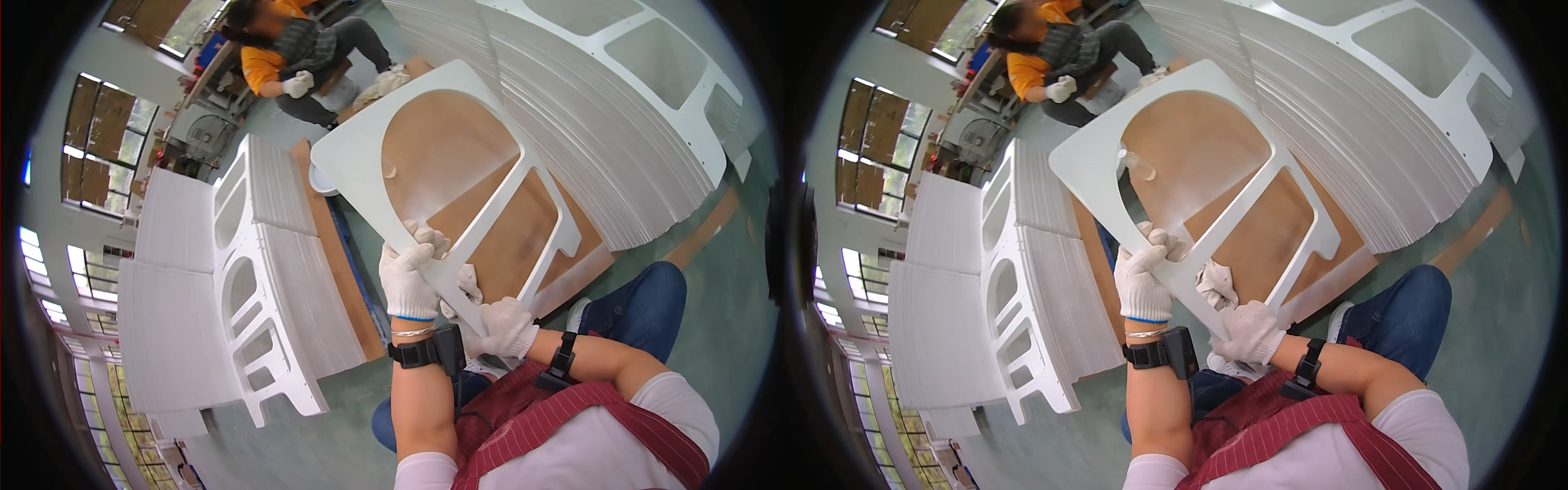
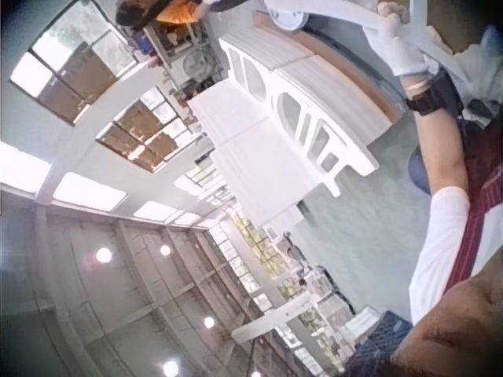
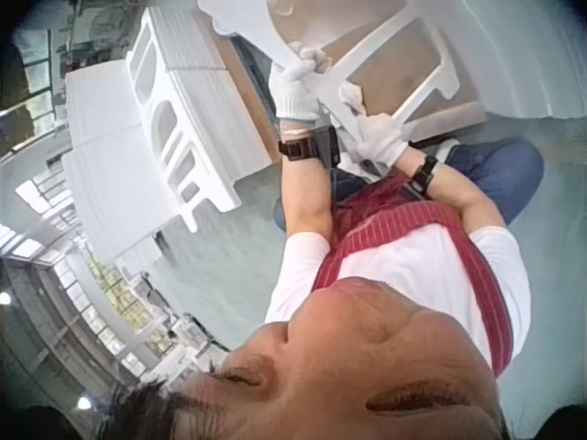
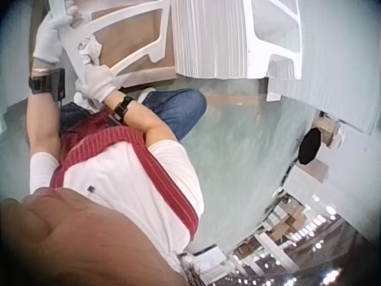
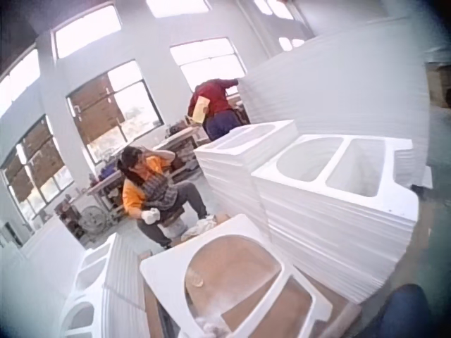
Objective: Cleaning and inspecting white curved furniture panels using a cloth in a manufacturing environment.
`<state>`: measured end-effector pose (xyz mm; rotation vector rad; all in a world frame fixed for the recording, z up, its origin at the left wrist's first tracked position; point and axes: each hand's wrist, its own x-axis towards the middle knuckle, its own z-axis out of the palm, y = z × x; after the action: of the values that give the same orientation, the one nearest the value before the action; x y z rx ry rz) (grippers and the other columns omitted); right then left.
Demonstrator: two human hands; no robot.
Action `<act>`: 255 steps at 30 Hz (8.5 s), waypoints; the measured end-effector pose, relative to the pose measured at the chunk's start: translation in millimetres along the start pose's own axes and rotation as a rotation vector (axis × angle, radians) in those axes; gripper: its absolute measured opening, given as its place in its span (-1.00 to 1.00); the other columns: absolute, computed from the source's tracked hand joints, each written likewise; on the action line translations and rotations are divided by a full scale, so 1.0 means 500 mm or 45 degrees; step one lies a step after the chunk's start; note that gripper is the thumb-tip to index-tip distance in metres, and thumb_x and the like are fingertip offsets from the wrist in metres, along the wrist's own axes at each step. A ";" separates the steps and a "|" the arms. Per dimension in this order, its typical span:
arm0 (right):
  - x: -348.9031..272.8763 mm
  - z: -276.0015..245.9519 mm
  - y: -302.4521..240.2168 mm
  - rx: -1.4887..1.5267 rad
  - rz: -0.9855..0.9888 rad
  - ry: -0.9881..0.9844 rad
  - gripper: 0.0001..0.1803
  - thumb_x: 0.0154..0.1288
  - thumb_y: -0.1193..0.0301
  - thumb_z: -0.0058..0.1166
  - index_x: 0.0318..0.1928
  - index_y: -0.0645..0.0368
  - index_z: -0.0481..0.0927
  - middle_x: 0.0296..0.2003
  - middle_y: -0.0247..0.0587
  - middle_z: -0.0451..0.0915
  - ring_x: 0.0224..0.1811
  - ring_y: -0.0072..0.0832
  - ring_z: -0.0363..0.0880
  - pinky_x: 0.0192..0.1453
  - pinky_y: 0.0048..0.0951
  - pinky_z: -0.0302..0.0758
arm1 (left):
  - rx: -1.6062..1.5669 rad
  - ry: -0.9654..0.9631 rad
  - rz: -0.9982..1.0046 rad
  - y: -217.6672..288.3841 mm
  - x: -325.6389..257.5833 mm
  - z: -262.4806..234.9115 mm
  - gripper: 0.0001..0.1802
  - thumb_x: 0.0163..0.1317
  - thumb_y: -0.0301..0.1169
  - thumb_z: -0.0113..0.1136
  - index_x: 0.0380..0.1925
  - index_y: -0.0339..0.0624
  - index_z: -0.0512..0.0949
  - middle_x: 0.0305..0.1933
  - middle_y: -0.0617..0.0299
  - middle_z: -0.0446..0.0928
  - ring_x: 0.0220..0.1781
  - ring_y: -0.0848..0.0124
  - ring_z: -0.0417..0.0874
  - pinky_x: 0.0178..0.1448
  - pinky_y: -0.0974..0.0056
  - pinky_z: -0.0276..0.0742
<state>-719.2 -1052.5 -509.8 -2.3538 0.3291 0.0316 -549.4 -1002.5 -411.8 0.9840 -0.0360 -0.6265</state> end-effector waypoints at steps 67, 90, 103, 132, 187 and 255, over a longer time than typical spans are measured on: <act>-0.175 -0.238 -0.275 -0.046 -1.540 0.474 -0.83 0.11 0.16 0.05 -0.50 -0.09 0.47 -0.52 -0.45 0.45 -0.42 -0.35 0.46 -0.33 -0.23 0.33 | 1.578 -0.298 0.395 -0.063 -0.402 -0.045 -0.66 0.17 -0.58 0.24 -0.02 -0.38 0.64 -0.10 -0.04 0.70 -0.08 0.11 0.75 0.08 0.16 0.64; 0.183 -0.181 0.371 1.427 0.309 0.973 -0.36 0.51 -0.08 -0.08 -0.43 0.28 0.60 -0.58 -0.26 0.53 -0.47 -0.47 0.49 -0.32 -0.30 0.44 | 1.788 -0.079 0.136 -0.138 -0.325 -0.146 -0.71 0.22 -0.55 0.23 -0.05 -0.39 0.64 -0.12 -0.02 0.70 -0.09 0.14 0.74 0.09 0.15 0.63; 0.094 -0.485 0.087 0.637 -0.474 1.462 -0.68 0.22 0.25 0.18 -0.08 0.16 0.65 -0.23 -0.10 0.62 -0.12 -0.10 0.60 0.00 -0.13 0.51 | 1.813 0.011 0.086 -0.128 -0.339 -0.161 -0.73 0.24 -0.54 0.22 -0.06 -0.40 0.64 -0.13 -0.02 0.70 -0.10 0.16 0.74 0.10 0.14 0.63; 0.102 -0.373 0.275 0.328 0.113 1.036 -0.53 0.57 0.00 -0.21 0.06 0.05 0.63 -0.20 0.00 0.68 0.02 -0.11 0.66 0.13 -0.15 0.56 | -0.041 0.261 0.635 0.149 -0.421 -0.052 -0.44 0.50 0.13 0.06 -0.62 0.09 0.28 -0.67 0.49 0.00 -0.61 0.51 -0.02 -0.32 0.33 0.24; 0.232 0.153 -0.845 -0.679 -0.798 -0.559 -0.30 0.33 -0.18 -0.06 -0.08 0.25 0.75 -0.19 0.15 0.73 -0.10 0.01 0.73 0.06 -0.13 0.61 | 0.151 0.913 0.660 0.319 -0.493 -0.616 -0.52 0.50 -0.15 0.10 0.23 -0.27 0.41 -0.08 0.06 0.63 -0.18 0.36 0.71 -0.18 0.27 0.74; 0.115 0.065 -0.281 0.285 -0.131 -0.306 -0.44 0.36 -0.01 0.01 0.15 0.15 0.60 0.08 0.09 0.66 0.16 -0.06 0.63 0.24 -0.17 0.52 | 1.832 1.261 0.032 0.294 -0.402 -0.542 0.14 -0.23 -0.42 0.48 0.50 -0.15 0.22 0.30 -0.26 0.38 0.29 -0.10 0.53 0.34 0.04 0.49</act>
<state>-626.6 -946.5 -444.3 -2.1144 0.0882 0.2155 -562.7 -634.9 -400.4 2.5922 0.4344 0.0866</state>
